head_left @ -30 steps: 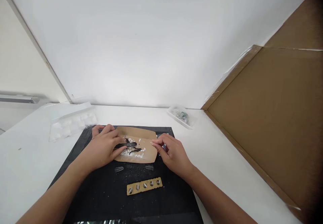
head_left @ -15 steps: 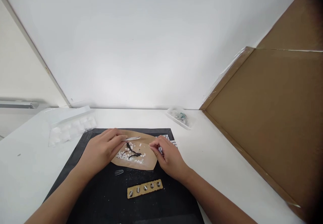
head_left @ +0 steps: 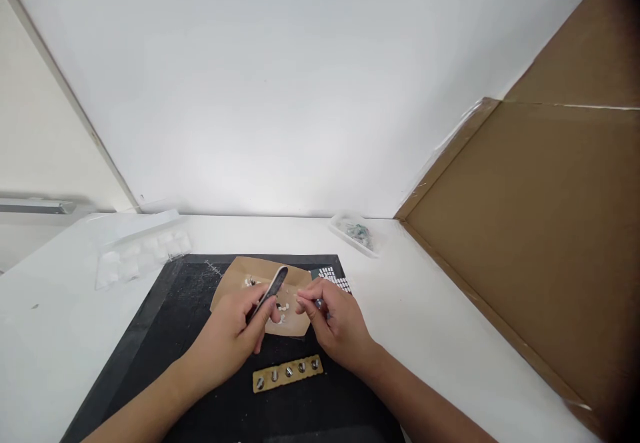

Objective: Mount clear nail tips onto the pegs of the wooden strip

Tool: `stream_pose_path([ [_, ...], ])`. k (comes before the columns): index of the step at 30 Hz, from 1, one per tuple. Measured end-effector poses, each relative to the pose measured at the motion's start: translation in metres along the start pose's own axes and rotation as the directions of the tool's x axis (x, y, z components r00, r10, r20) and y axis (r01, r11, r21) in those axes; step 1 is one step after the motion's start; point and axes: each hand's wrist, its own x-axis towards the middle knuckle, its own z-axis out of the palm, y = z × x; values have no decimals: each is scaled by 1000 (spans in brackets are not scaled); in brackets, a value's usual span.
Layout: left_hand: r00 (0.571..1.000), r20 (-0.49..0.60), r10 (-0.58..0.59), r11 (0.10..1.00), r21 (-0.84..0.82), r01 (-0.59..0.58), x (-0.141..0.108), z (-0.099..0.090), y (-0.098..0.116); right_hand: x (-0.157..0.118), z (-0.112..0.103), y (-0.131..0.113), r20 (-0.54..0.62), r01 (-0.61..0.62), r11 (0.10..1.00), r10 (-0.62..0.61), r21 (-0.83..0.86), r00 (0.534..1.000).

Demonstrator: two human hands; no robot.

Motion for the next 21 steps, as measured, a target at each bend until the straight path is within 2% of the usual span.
stream_pose_path([
  [7,990,-6,138,990,32,-138,-9,21,4,-5,4,-11,37,67,997,-65,-44,997],
  [15,965,46,259,958,116,-263,-6,13,5,-7,6,-16,-46,61,969,-74,-238,996],
  [21,950,12,311,937,163,-309,-6,14,1,-5,9,-16,-89,115,933,-153,-341,984],
])
